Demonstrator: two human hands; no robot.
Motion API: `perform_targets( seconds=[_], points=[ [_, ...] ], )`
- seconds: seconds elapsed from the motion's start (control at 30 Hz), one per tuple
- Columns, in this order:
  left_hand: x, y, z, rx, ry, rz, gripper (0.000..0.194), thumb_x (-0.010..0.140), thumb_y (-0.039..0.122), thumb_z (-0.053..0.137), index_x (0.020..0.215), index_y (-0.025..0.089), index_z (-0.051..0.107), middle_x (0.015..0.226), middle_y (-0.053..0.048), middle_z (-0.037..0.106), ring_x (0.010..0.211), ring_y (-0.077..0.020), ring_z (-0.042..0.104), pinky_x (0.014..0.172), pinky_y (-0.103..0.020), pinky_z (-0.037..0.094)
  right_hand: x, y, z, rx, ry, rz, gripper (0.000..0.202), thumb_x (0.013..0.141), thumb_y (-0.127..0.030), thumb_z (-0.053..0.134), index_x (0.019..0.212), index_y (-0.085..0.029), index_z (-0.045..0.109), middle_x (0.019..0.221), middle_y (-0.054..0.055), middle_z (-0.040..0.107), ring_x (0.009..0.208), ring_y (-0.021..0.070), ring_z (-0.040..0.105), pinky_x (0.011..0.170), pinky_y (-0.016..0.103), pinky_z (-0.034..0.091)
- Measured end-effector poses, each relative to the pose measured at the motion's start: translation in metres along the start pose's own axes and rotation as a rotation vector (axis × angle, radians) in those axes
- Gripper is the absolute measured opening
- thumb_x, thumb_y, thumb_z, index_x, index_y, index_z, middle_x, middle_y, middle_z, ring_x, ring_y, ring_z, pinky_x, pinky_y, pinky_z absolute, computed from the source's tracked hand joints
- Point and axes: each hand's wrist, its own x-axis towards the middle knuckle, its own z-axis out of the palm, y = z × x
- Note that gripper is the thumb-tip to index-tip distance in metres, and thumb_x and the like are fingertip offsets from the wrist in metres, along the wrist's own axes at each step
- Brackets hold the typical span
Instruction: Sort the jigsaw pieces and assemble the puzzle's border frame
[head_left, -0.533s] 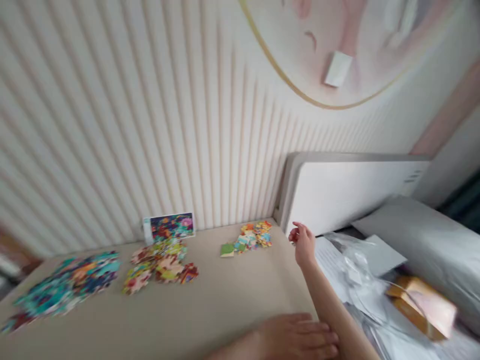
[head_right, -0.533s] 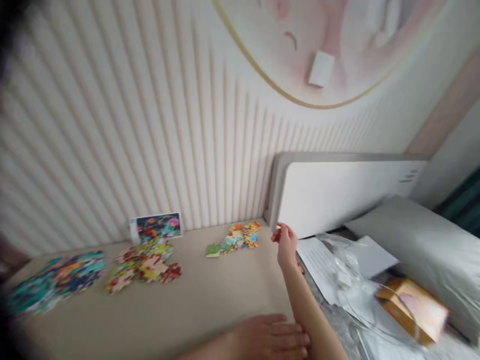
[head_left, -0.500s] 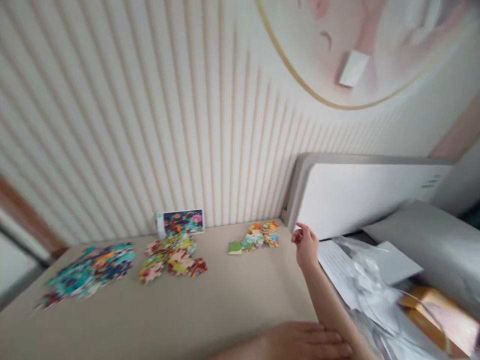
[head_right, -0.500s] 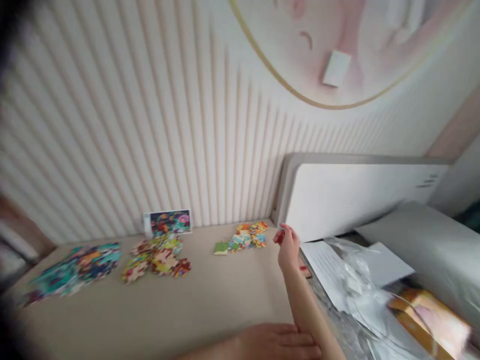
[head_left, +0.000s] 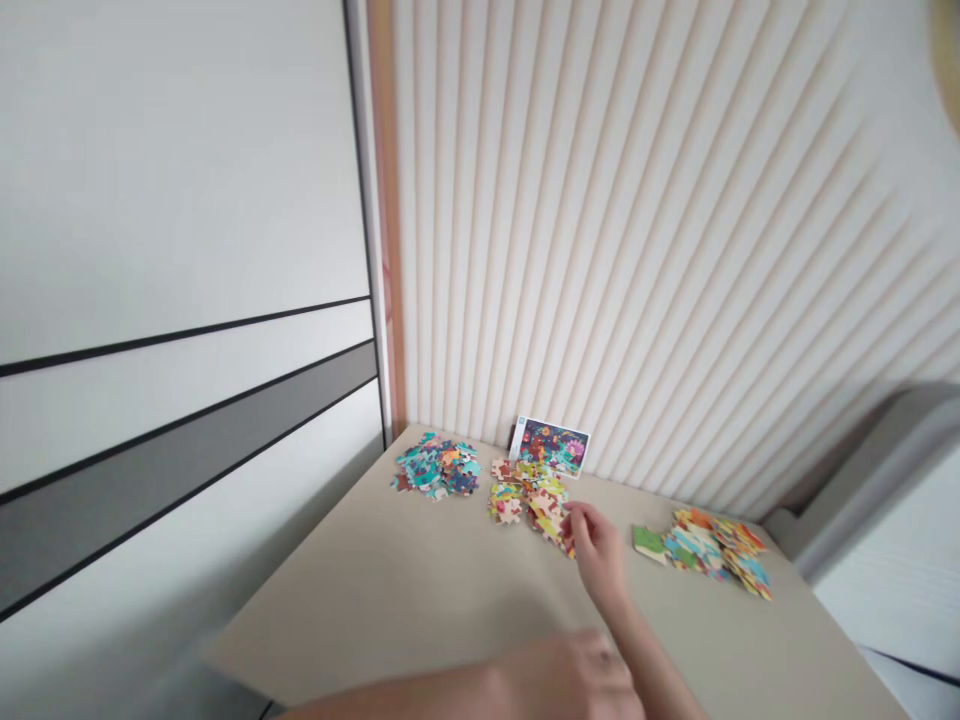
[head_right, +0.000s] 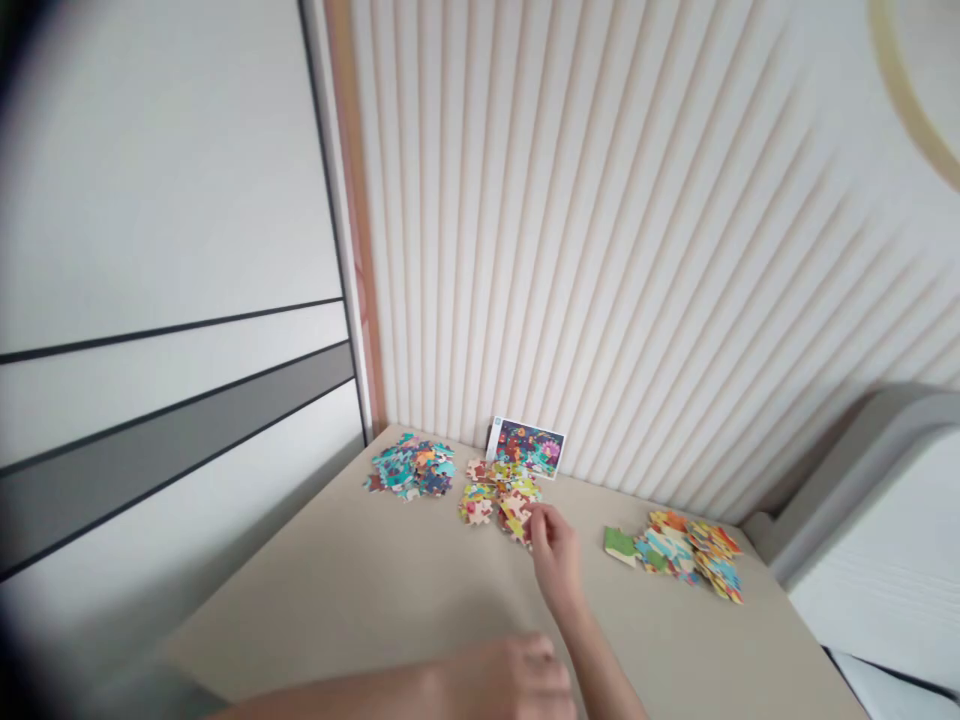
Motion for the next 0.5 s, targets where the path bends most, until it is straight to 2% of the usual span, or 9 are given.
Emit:
perform_targets(
  seconds=[0.07,0.13,0.17,0.23,0.3,0.4,0.5],
  points=[
    [-0.050,-0.042,-0.008,0.026,0.124,-0.312,0.021,0.097,0.038,0.061,0.109,0.022,0.069,0.098,-0.007,0.069,0.094,-0.0215,0.064,0.087,-0.038,0.055,-0.007,0.003,0.029,-0.230,-0.113,-0.138,0.033,0.102,-0.040,0.050,0.102,-0.020,0.075,0.085,0.007,0.074,0.075,0.0217,0.070,0.065,0.031,0.055],
    [-0.098,-0.083,-0.012,0.091,0.157,-0.731,0.020,0.098,0.031,0.058,0.114,0.024,0.068,0.105,-0.005,0.069,0.104,-0.0211,0.063,0.099,-0.037,0.050,-0.014,0.004,0.057,-0.434,-0.190,-0.318,0.026,0.100,-0.027,0.050,0.106,-0.022,0.076,0.101,0.010,0.075,0.095,0.0250,0.071,0.084,0.038,0.058],
    [-0.120,-0.101,-0.011,0.118,0.164,-0.844,0.026,0.098,0.028,0.056,0.122,0.024,0.066,0.114,-0.008,0.068,0.113,-0.0243,0.062,0.104,-0.042,0.048,-0.016,0.005,0.069,-0.526,-0.217,-0.403,0.027,0.098,-0.022,0.051,0.109,-0.023,0.075,0.109,0.011,0.074,0.104,0.0266,0.069,0.092,0.041,0.056],
    [-0.156,-0.130,-0.004,0.152,0.180,-0.974,0.043,0.096,0.026,0.058,0.139,0.022,0.057,0.139,-0.015,0.059,0.135,-0.0339,0.050,0.115,-0.055,0.038,-0.019,0.007,0.089,-0.679,-0.256,-0.523,0.031,0.094,-0.015,0.053,0.116,-0.024,0.074,0.124,0.013,0.070,0.119,0.0293,0.063,0.103,0.048,0.051],
    [-0.180,-0.147,0.008,0.173,0.183,-1.066,0.052,0.095,0.030,0.061,0.146,0.023,0.053,0.155,-0.017,0.046,0.147,-0.0400,0.036,0.119,-0.063,0.027,-0.020,0.009,0.099,-0.780,-0.300,-0.565,0.032,0.093,-0.014,0.056,0.117,-0.025,0.074,0.134,0.013,0.066,0.128,0.0304,0.058,0.109,0.050,0.048],
    [-0.195,-0.154,0.027,0.182,0.175,-1.141,0.053,0.097,0.038,0.060,0.148,0.026,0.053,0.160,-0.016,0.042,0.149,-0.0420,0.034,0.119,-0.066,0.026,-0.018,0.012,0.098,-0.858,-0.313,-0.531,0.029,0.096,-0.017,0.056,0.116,-0.027,0.075,0.139,0.010,0.064,0.132,0.0291,0.055,0.114,0.050,0.044],
    [-0.198,-0.152,0.034,0.185,0.164,-1.157,0.050,0.098,0.042,0.057,0.147,0.030,0.055,0.160,-0.012,0.043,0.149,-0.0386,0.035,0.120,-0.062,0.029,-0.021,0.015,0.094,-0.927,-0.243,-0.485,0.029,0.097,-0.020,0.057,0.120,-0.025,0.074,0.143,0.011,0.062,0.136,0.0300,0.053,0.118,0.052,0.039]
  ],
)
